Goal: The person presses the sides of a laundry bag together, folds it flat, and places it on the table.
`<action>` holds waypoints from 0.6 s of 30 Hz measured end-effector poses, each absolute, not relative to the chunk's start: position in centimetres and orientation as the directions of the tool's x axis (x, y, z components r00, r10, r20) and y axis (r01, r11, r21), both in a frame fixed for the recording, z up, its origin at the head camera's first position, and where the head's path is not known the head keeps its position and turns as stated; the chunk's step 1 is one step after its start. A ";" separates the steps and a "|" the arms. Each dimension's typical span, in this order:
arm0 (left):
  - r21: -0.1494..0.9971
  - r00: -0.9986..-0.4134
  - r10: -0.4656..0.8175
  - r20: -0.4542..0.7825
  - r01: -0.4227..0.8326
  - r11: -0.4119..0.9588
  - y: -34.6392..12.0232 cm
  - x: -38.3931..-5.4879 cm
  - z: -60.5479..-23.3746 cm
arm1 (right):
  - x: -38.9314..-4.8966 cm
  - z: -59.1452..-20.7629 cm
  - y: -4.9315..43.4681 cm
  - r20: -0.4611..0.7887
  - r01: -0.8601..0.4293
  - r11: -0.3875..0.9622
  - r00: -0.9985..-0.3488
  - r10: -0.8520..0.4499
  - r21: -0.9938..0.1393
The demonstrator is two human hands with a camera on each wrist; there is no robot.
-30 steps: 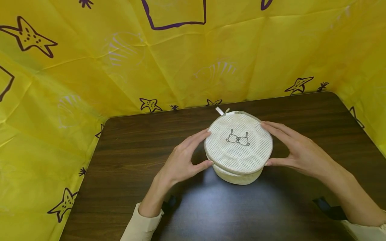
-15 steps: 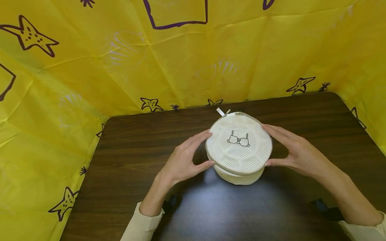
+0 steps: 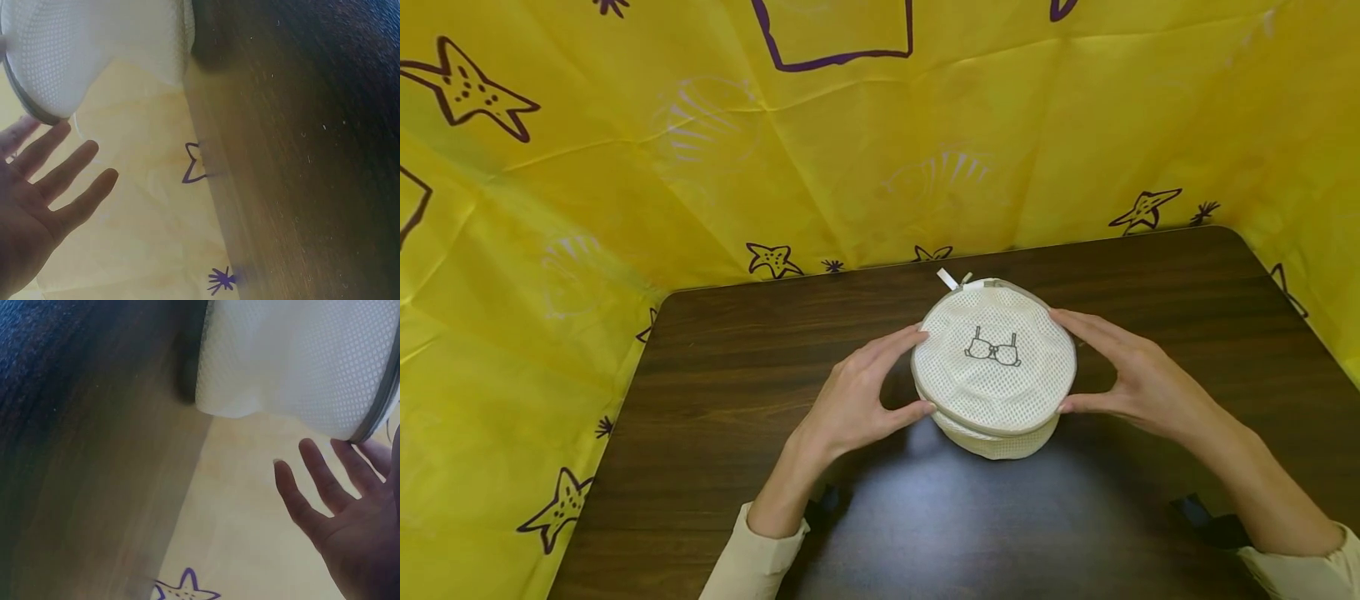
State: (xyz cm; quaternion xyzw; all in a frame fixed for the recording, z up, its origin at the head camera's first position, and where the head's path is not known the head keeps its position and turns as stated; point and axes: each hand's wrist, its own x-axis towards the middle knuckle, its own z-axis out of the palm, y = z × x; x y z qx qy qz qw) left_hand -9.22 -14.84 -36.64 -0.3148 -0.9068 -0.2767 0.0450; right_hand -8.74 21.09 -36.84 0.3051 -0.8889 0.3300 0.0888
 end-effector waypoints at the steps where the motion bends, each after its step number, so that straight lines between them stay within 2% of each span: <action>1: 0.471 -0.798 0.546 0.256 0.596 0.650 -14.8 -9.2 -36.6 | -8.8 -36.9 21.1 0.360 -0.601 0.594 -0.798 -0.483 -0.535; 18: 0.471 -0.813 0.547 0.198 0.569 0.675 -14.8 -9.4 -36.4 | -9.0 -37.3 21.2 0.336 -0.572 0.606 -0.819 -0.466 -0.553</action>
